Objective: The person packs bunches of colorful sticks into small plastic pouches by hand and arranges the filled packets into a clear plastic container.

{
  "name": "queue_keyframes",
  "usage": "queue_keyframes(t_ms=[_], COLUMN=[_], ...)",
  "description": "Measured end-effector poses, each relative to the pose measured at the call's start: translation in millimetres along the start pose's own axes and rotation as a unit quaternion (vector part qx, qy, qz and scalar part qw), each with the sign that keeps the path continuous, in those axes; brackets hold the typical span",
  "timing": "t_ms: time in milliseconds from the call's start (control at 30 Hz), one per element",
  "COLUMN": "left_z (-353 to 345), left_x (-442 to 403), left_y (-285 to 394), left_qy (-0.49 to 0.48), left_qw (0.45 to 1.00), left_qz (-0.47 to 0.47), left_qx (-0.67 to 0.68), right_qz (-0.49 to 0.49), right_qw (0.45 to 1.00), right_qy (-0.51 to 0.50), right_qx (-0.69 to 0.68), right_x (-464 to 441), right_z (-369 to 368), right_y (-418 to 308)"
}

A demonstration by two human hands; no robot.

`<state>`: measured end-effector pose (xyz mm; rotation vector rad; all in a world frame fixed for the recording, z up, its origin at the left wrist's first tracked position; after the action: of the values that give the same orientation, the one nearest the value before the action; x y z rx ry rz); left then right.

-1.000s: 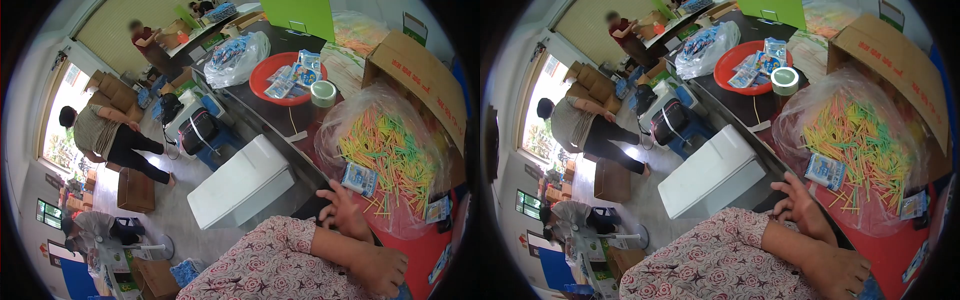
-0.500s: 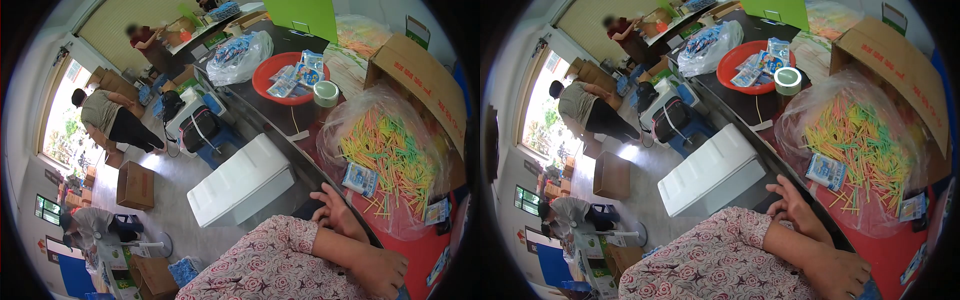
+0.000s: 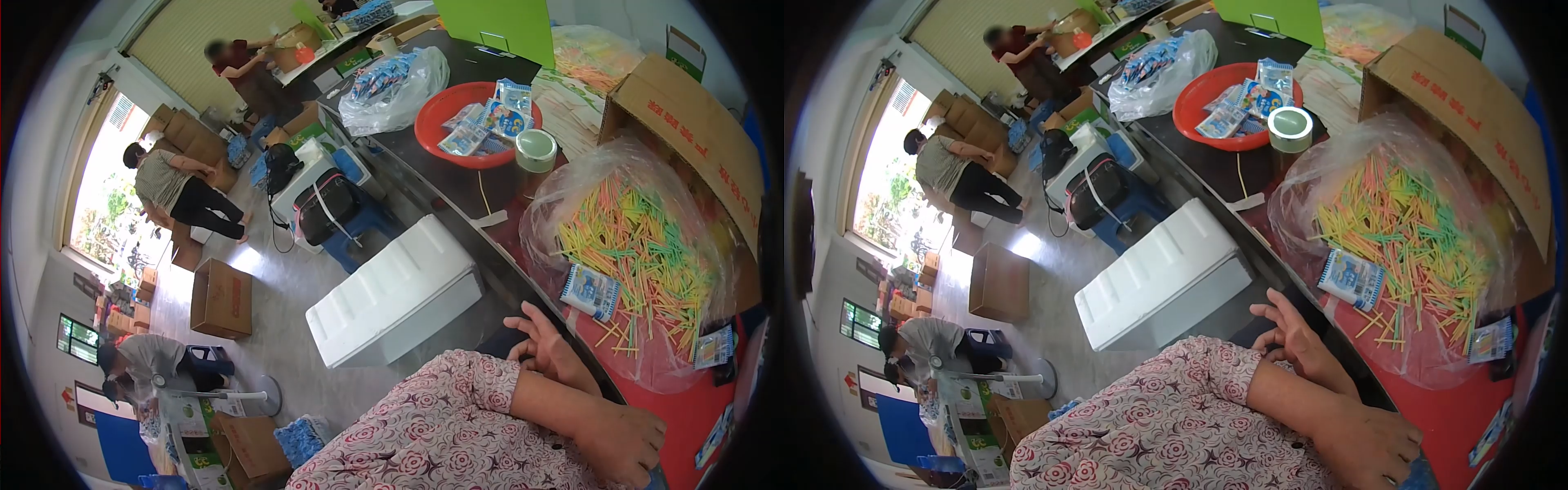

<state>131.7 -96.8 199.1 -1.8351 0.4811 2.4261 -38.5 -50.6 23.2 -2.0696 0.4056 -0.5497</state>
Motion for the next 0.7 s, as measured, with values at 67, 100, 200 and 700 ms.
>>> queue_keyframes(t_ms=[67, 100, 200, 700], left_z=[1, 2, 2, 10], left_x=[0, -1, -1, -2], left_y=[0, 1, 2, 3], left_qy=[0.000, 0.001, 0.005, 0.025], left_qw=[1.000, 1.000, 1.000, 1.000], left_qz=[-0.002, -0.003, -0.006, -0.012], left_qx=[-0.002, -0.006, -0.009, -0.013], right_qz=[-0.008, -0.011, 0.015, -0.006], right_qw=[0.999, 0.997, 0.991, 0.996], right_qy=[0.000, 0.000, -0.014, 0.008], right_qx=[-0.049, -0.075, -0.129, -0.084], right_x=[8, 10, 14, 7], right_z=[5, 7, 11, 9], right_y=[-16, -22, -40, -29])
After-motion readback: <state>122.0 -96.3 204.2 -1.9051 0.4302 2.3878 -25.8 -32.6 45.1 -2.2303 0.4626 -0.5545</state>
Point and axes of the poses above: each hand's wrist, its own x-axis away from the middle knuckle, its own z-axis out of the back of the hand, y = z × x, the point moved 10 cm from there along -x, towards the middle knuckle, and after that the axes turned 14 degrees about y, right-handed, at the moved point
